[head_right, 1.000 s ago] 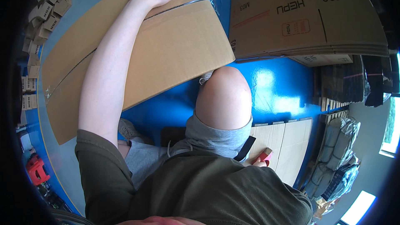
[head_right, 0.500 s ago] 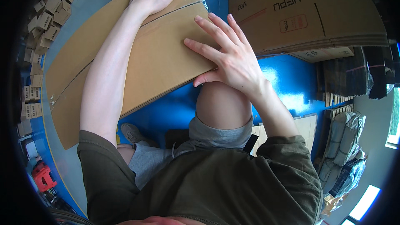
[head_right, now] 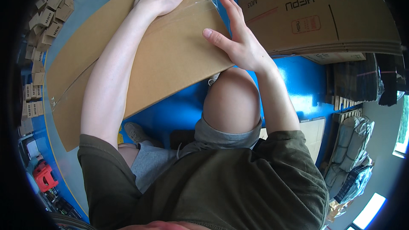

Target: The person seals the seams of a large cardboard box with a handheld tape dispenser.

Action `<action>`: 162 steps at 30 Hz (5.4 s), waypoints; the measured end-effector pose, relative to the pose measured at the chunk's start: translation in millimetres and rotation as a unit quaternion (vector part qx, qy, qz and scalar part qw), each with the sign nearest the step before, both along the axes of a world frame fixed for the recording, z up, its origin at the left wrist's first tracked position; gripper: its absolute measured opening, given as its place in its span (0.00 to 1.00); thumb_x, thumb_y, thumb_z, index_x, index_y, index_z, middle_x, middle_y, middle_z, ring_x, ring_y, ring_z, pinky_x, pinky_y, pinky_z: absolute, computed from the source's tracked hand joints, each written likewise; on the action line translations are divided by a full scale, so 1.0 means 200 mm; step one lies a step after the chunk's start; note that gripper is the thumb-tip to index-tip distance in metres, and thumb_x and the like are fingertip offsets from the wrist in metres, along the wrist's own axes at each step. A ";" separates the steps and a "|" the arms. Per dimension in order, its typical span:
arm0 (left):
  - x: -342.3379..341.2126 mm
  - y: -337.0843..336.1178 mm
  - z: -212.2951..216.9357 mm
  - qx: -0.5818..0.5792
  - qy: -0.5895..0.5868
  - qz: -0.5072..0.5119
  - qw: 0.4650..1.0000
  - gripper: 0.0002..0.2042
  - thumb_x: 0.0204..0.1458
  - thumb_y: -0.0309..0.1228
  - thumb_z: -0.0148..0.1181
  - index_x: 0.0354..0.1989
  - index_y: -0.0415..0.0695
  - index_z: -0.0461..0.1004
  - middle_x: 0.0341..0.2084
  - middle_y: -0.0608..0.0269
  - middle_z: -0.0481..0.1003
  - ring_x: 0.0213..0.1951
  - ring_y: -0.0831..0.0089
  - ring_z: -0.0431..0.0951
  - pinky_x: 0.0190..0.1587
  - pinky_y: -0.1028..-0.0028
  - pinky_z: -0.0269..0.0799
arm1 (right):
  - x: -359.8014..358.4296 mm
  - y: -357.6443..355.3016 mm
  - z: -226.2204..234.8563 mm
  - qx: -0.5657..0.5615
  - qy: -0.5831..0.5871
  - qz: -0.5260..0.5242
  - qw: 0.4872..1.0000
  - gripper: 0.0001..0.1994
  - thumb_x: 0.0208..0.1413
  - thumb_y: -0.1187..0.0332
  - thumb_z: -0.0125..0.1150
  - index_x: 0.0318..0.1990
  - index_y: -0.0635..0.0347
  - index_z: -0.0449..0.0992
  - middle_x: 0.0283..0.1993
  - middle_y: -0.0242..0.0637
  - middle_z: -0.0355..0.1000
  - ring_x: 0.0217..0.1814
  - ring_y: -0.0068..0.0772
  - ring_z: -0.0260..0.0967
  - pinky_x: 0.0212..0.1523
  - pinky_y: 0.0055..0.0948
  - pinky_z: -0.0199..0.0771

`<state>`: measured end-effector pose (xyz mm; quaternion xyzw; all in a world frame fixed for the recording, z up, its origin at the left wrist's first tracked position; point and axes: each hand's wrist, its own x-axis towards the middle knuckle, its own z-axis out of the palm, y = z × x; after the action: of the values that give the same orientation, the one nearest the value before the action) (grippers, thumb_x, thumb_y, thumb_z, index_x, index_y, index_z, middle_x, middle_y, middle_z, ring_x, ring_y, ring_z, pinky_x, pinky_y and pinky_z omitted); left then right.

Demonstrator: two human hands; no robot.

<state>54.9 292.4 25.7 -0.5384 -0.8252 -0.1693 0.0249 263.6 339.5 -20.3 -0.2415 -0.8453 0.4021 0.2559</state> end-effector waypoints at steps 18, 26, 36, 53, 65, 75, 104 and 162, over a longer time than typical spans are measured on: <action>-0.01 0.03 -0.04 0.014 0.006 -0.004 1.000 0.31 0.62 0.52 0.38 0.69 0.46 0.55 0.66 0.43 0.56 0.68 0.53 0.53 0.70 0.56 0.40 | -0.34 0.31 -0.08 -0.054 0.111 -0.071 0.990 0.34 0.64 0.42 0.41 0.61 0.67 0.66 0.60 0.51 0.67 0.62 0.45 0.65 0.60 0.38 0.64; -0.05 0.05 -0.09 0.000 0.078 0.018 0.997 0.30 0.62 0.51 0.38 0.68 0.46 0.56 0.65 0.42 0.56 0.67 0.53 0.54 0.70 0.56 0.41 | -0.45 0.23 -0.02 -0.531 0.058 -0.067 0.843 0.29 0.64 0.40 0.40 0.60 0.52 0.68 0.56 0.40 0.71 0.55 0.34 0.70 0.55 0.36 0.70; -0.01 0.23 -0.18 0.087 -0.004 -0.042 0.995 0.27 0.59 0.53 0.41 0.61 0.53 0.67 0.62 0.38 0.60 0.66 0.45 0.53 0.68 0.48 0.36 | -0.35 0.57 -0.35 -0.397 0.198 -0.005 0.896 0.24 0.67 0.54 0.41 0.62 0.62 0.63 0.55 0.44 0.70 0.53 0.36 0.71 0.51 0.33 0.74; -0.14 0.17 -0.26 0.135 -0.055 0.004 0.989 0.19 0.57 0.39 0.48 0.54 0.45 0.72 0.52 0.48 0.72 0.60 0.57 0.66 0.67 0.55 0.43 | -0.59 0.39 0.08 0.504 -0.087 -0.007 0.859 0.26 0.68 0.55 0.41 0.67 0.59 0.58 0.70 0.51 0.54 0.73 0.48 0.50 0.70 0.33 0.47; -0.26 0.15 -0.16 0.330 -0.300 0.085 0.891 0.22 0.46 0.30 0.60 0.47 0.30 0.64 0.41 0.37 0.74 0.49 0.48 0.74 0.52 0.59 0.70 | -0.86 0.42 0.01 0.362 -0.112 0.042 0.924 0.23 0.65 0.57 0.37 0.63 0.56 0.62 0.62 0.48 0.63 0.66 0.49 0.57 0.66 0.37 0.56; 0.00 -0.39 -0.17 0.170 0.094 -0.042 0.980 0.36 0.62 0.53 0.39 0.67 0.31 0.51 0.66 0.38 0.54 0.69 0.47 0.51 0.70 0.54 0.43 | -0.85 0.47 -0.03 0.337 -0.096 0.057 0.935 0.22 0.64 0.55 0.42 0.58 0.59 0.68 0.60 0.47 0.67 0.65 0.47 0.60 0.65 0.40 0.58; -1.15 -1.89 -0.22 -0.016 -0.042 0.279 0.959 0.26 0.65 0.53 0.32 0.69 0.62 0.56 0.66 0.58 0.61 0.67 0.58 0.58 0.68 0.64 0.51 | -1.14 -0.50 0.04 0.439 -0.006 0.125 0.890 0.37 0.63 0.39 0.36 0.64 0.65 0.60 0.65 0.58 0.58 0.69 0.52 0.55 0.68 0.44 0.54; -1.07 -2.13 -0.11 -0.041 -0.363 0.347 0.864 0.41 0.58 0.66 0.37 0.69 0.46 0.56 0.65 0.52 0.61 0.66 0.63 0.60 0.66 0.63 0.53 | -0.36 0.39 -0.01 -0.474 0.076 0.018 0.877 0.40 0.63 0.35 0.29 0.72 0.58 0.45 0.73 0.50 0.46 0.74 0.44 0.47 0.72 0.42 0.47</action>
<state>-159.5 -133.7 3.3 -0.1187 -0.9154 -0.2996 -0.2413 192.4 417.9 -21.5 -0.2872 -0.5352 0.7766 0.1671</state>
